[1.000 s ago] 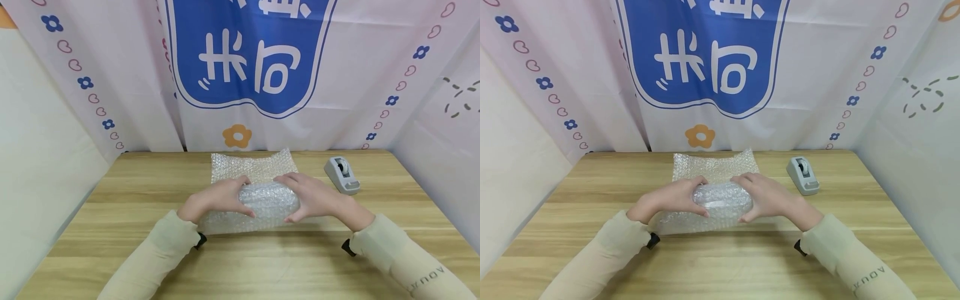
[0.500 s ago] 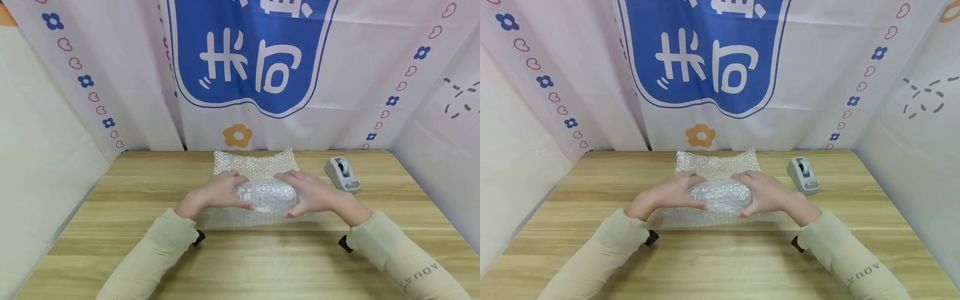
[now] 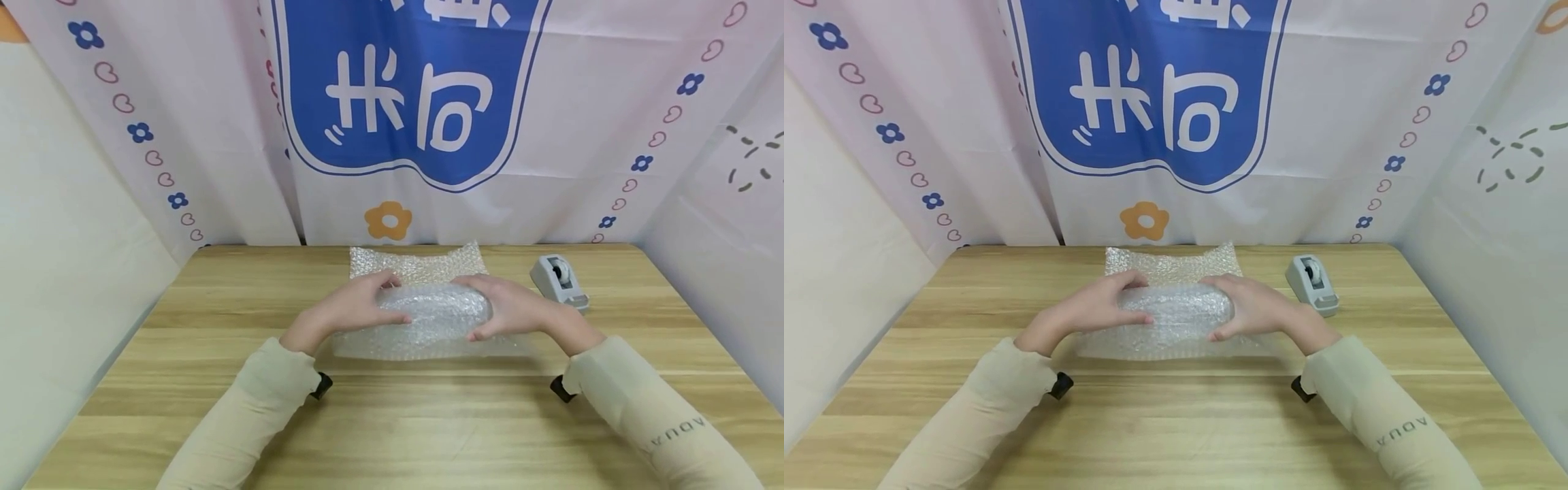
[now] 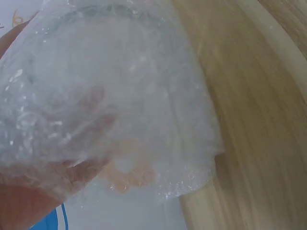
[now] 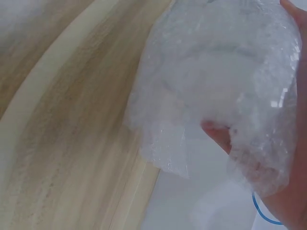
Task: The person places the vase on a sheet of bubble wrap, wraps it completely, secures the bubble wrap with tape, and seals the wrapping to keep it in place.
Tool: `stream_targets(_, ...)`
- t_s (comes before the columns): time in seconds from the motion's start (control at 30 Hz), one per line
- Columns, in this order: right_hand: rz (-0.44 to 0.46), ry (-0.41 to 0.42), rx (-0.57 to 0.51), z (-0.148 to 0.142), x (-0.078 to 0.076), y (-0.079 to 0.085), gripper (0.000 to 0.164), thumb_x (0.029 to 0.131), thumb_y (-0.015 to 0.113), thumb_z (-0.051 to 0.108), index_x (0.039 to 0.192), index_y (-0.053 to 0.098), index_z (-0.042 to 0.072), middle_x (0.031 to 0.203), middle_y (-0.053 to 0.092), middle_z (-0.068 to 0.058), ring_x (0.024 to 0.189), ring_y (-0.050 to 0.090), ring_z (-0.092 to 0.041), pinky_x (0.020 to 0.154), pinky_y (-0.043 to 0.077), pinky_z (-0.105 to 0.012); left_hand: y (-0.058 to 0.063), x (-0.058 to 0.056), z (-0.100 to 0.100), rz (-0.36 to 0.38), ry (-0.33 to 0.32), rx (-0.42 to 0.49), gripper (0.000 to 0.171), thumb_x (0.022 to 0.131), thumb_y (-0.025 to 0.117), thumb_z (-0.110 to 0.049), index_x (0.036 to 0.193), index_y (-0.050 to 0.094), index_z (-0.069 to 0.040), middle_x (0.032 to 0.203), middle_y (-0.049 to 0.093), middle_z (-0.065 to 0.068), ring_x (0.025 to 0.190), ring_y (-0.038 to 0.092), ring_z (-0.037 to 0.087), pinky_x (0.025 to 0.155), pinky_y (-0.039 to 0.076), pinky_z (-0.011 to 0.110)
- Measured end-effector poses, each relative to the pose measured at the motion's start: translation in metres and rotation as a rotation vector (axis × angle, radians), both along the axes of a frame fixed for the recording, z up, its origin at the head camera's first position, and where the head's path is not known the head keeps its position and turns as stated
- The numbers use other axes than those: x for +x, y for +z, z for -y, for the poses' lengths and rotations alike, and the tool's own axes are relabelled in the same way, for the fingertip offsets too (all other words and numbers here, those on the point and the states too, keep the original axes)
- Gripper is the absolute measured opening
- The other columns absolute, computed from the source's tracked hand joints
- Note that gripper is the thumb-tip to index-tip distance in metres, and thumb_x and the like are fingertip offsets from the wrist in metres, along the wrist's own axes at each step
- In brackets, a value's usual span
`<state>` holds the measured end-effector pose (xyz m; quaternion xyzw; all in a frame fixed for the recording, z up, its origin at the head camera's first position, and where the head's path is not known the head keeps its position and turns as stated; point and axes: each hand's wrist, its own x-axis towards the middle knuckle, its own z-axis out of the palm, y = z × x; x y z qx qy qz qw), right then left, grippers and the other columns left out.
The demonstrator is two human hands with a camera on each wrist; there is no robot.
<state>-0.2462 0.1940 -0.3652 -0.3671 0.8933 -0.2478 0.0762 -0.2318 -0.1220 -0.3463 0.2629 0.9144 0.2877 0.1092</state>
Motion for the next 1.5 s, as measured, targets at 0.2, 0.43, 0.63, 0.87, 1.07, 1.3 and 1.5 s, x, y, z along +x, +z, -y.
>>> stream_targets(0.2, 0.028, -0.007, 0.023, 0.002, -0.005, 0.003, 0.101, 0.075, 0.086, 0.05, 0.154, 0.043, 0.005, 0.153, 0.048, -0.017, 0.138, 0.046, -0.04, 0.109, 0.039, -0.061, -0.004, -0.002, 0.004, 0.004, 0.002, -0.002, 0.078, 0.089, 0.074, -0.054, 0.144, 0.054, -0.003, 0.143, 0.058, 0.013, 0.132, 0.054, 0.03, 0.11, 0.044, 0.045)
stream_targets(0.43, 0.104, -0.029, 0.02, 0.003, -0.009, 0.003, 0.1, 0.076, 0.085, 0.046, 0.157, 0.039, 0.01, 0.157, 0.043, -0.016, 0.141, 0.042, -0.04, 0.111, 0.036, -0.062, -0.005, -0.004, 0.008, 0.036, -0.027, -0.054, 0.096, 0.083, 0.076, -0.061, 0.153, 0.044, -0.005, 0.158, 0.043, 0.014, 0.145, 0.039, 0.034, 0.117, 0.034, 0.052)
stream_targets(0.63, 0.214, -0.028, -0.015, 0.004, -0.012, 0.005, 0.096, 0.079, 0.083, 0.04, 0.159, 0.036, 0.015, 0.161, 0.037, -0.013, 0.143, 0.039, -0.04, 0.111, 0.034, -0.065, -0.011, -0.007, 0.011, 0.104, -0.042, -0.076, 0.102, 0.083, 0.077, -0.061, 0.158, 0.036, -0.006, 0.165, 0.029, 0.017, 0.15, 0.028, 0.036, 0.119, 0.027, 0.055)
stream_targets(0.87, 0.241, -0.038, -0.025, 0.004, -0.013, 0.003, 0.095, 0.08, 0.083, 0.041, 0.159, 0.036, 0.016, 0.161, 0.036, -0.014, 0.139, 0.044, -0.041, 0.109, 0.036, -0.067, -0.013, -0.008, 0.011, 0.117, -0.043, -0.067, 0.099, 0.085, 0.076, -0.06, 0.158, 0.036, -0.006, 0.162, 0.035, 0.015, 0.148, 0.034, 0.037, 0.117, 0.031, 0.056)
stream_targets(1.07, 0.257, -0.043, -0.025, 0.003, -0.013, 0.003, 0.093, 0.081, 0.083, 0.042, 0.158, 0.037, 0.016, 0.16, 0.037, -0.016, 0.138, 0.044, -0.042, 0.108, 0.037, -0.067, -0.015, -0.009, 0.01, 0.132, -0.048, -0.066, 0.098, 0.085, 0.074, -0.06, 0.159, 0.036, -0.008, 0.161, 0.037, 0.014, 0.147, 0.035, 0.036, 0.118, 0.031, 0.055)
stream_targets(1.3, 0.276, -0.039, -0.014, 0.002, -0.013, 0.005, 0.089, 0.084, 0.08, 0.045, 0.158, 0.037, 0.018, 0.159, 0.038, -0.019, 0.138, 0.043, -0.044, 0.108, 0.037, -0.068, -0.014, -0.006, 0.013, 0.169, -0.051, -0.048, 0.099, 0.086, 0.073, -0.06, 0.16, 0.033, -0.009, 0.162, 0.036, 0.015, 0.147, 0.034, 0.038, 0.117, 0.03, 0.058)
stream_targets(1.5, 0.308, -0.042, -0.05, 0.003, -0.012, 0.002, 0.088, 0.088, 0.077, 0.046, 0.158, 0.035, 0.015, 0.162, 0.033, -0.02, 0.143, 0.035, -0.046, 0.109, 0.033, -0.07, -0.017, -0.01, 0.017, 0.223, -0.041, -0.024, 0.101, 0.086, 0.072, -0.06, 0.161, 0.03, -0.008, 0.164, 0.033, 0.014, 0.149, 0.03, 0.038, 0.117, 0.027, 0.06)
